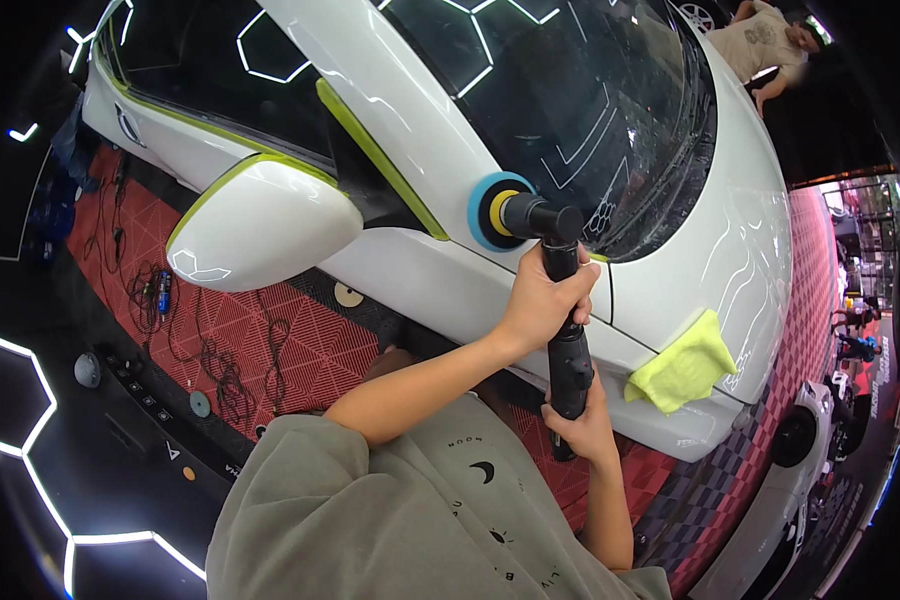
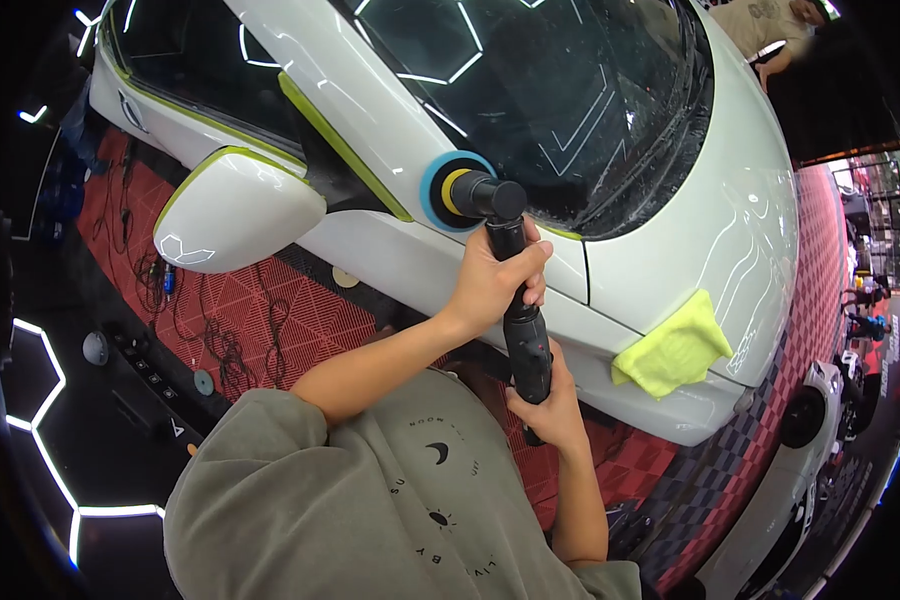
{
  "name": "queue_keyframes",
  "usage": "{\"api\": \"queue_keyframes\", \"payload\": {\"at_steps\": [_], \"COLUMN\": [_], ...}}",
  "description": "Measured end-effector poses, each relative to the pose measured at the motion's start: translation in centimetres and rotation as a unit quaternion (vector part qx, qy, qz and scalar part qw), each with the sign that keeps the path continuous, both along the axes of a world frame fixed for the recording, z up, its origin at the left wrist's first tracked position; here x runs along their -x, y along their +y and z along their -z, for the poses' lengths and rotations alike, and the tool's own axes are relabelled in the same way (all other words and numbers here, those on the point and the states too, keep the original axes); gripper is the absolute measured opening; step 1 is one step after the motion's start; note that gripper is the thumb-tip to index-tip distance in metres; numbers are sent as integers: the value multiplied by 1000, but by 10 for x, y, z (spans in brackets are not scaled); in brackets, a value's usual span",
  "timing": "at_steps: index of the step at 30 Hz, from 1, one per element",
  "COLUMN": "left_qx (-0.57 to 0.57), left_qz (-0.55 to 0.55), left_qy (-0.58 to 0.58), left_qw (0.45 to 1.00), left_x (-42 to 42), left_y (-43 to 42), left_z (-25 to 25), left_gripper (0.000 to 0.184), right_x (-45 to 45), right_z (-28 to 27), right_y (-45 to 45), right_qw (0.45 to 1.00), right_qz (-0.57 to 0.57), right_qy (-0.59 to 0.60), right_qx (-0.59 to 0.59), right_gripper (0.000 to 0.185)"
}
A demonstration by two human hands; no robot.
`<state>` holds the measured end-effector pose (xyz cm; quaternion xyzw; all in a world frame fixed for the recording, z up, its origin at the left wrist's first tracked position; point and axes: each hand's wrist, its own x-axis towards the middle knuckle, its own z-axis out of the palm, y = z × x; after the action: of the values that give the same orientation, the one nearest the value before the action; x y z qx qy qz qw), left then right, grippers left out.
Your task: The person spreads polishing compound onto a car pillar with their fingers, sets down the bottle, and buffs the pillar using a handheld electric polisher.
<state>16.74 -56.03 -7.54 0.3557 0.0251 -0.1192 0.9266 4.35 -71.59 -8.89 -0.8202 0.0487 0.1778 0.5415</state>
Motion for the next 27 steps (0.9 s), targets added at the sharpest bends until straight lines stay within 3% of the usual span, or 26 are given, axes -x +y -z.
{"api": "queue_keyframes", "payload": {"at_steps": [1,4,7,13,20,27], "left_qx": [-3,4,1,27,51,23], "left_qz": [12,34,56,104,152,130], "left_qy": [1,15,28,42,34,73], "left_qw": [1000,999,998,993,987,989], "left_x": [3,13,23,38,31,62], "left_y": [-7,-27,-49,-88,-129,-131], "left_z": [4,13,19,31,32,33], "left_gripper": [16,15,15,14,15,16], "right_x": [6,22,37,66,74,94], "right_z": [5,6,8,10,-8,-24], "right_y": [-8,-23,-40,-71,-93,-94], "right_qw": [1000,999,999,996,989,987], "right_qz": [-5,28,30,80,132,129], "right_qy": [-12,26,28,33,51,72], "right_qx": [1,-20,-5,38,33,58], "right_gripper": [71,72,61,74,73,68]}}
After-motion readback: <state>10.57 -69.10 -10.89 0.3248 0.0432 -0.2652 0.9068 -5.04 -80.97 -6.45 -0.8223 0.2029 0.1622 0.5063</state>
